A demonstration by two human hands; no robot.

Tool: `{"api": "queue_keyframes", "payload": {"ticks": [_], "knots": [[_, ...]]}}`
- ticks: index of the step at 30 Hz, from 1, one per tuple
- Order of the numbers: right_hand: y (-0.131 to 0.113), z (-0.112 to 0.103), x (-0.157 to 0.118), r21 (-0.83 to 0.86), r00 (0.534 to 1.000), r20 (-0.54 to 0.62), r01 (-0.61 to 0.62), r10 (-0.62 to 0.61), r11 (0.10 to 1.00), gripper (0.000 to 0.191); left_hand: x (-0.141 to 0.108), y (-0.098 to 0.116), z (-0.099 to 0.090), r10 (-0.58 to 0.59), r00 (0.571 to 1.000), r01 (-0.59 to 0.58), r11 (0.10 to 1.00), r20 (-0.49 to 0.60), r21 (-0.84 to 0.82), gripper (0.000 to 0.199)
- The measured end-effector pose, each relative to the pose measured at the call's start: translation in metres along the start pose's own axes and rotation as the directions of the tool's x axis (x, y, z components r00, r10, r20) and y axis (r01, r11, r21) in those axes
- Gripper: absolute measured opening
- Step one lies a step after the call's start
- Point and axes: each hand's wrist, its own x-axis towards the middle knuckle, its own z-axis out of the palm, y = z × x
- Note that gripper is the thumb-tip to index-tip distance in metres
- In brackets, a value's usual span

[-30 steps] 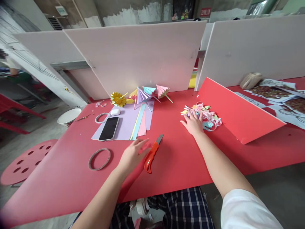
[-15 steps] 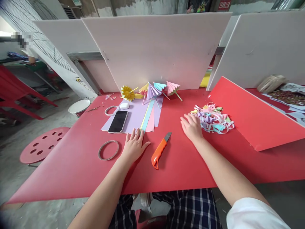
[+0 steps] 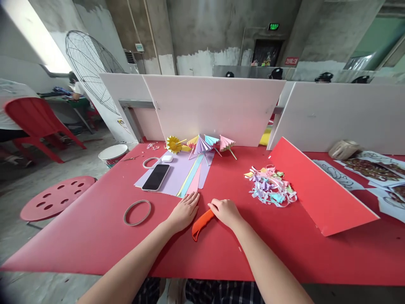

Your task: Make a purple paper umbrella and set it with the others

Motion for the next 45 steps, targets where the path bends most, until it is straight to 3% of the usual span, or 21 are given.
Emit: {"api": "queue_keyframes", "payload": {"ticks": [3,8,12,17,22,26,28,31,35,38,42,45], "knots": [[0.022,-0.013,-0.001,-0.002,0.996,0.007,-0.093,0.093,0.996,0.033,0.024,0.013,0.007,0.025,1.0,-0.025,0.999,-0.008,-0.044,0.049],[0.064,-0.034,-0.006,0.034,0.962,0.009,-0.272,0.272,0.962,0.036,0.083,0.053,0.028,0.073,0.996,-0.081,0.971,-0.043,-0.225,0.046],[0.08,-0.042,-0.008,0.105,0.948,0.009,-0.317,0.318,0.943,0.033,0.102,0.063,0.034,-0.009,0.994,-0.045,0.874,-0.109,-0.484,0.033],[0.057,-0.032,-0.003,0.316,0.971,0.003,-0.227,0.238,0.921,0.025,0.087,0.041,0.025,-0.225,0.967,0.046,0.626,-0.123,-0.778,0.036],[0.014,-0.008,0.006,0.552,0.984,-0.019,-0.138,0.178,0.822,0.021,0.074,0.034,0.013,-0.442,0.877,0.063,0.496,-0.189,-0.866,0.045],[0.002,0.005,0.012,0.665,0.982,-0.001,-0.14,0.189,0.734,0.023,0.06,0.042,0.007,-0.537,0.804,0.082,0.528,-0.257,-0.845,0.03],[0.004,0.008,0.014,0.706,0.98,0.018,-0.154,0.2,0.692,0.033,0.048,0.048,0.005,-0.534,0.795,0.094,0.577,-0.288,-0.811,0.026],[0.009,0.01,0.015,0.744,0.976,0.029,-0.167,0.218,0.648,0.043,0.027,0.058,0.004,-0.467,0.827,0.104,0.674,-0.313,-0.731,0.035],[0.012,0.016,0.017,0.764,0.972,0.008,-0.157,0.235,0.625,0.037,0.006,0.073,0.01,-0.338,0.883,0.088,0.802,-0.326,-0.591,0.051],[0.018,0.019,0.021,0.764,0.968,-0.03,-0.139,0.25,0.63,0.032,0.002,0.08,0.017,-0.305,0.893,0.103,0.854,-0.331,-0.51,0.054],[0.038,0.017,0.026,0.71,0.944,-0.098,-0.156,0.315,0.687,0.026,0.0,0.068,0.016,-0.328,0.871,0.153,0.889,-0.366,-0.432,0.05],[0.051,0.012,0.025,0.648,0.916,-0.142,-0.2,0.374,0.735,0.026,-0.011,0.036,0.003,-0.37,0.834,0.225,0.905,-0.409,-0.361,0.049]]}}
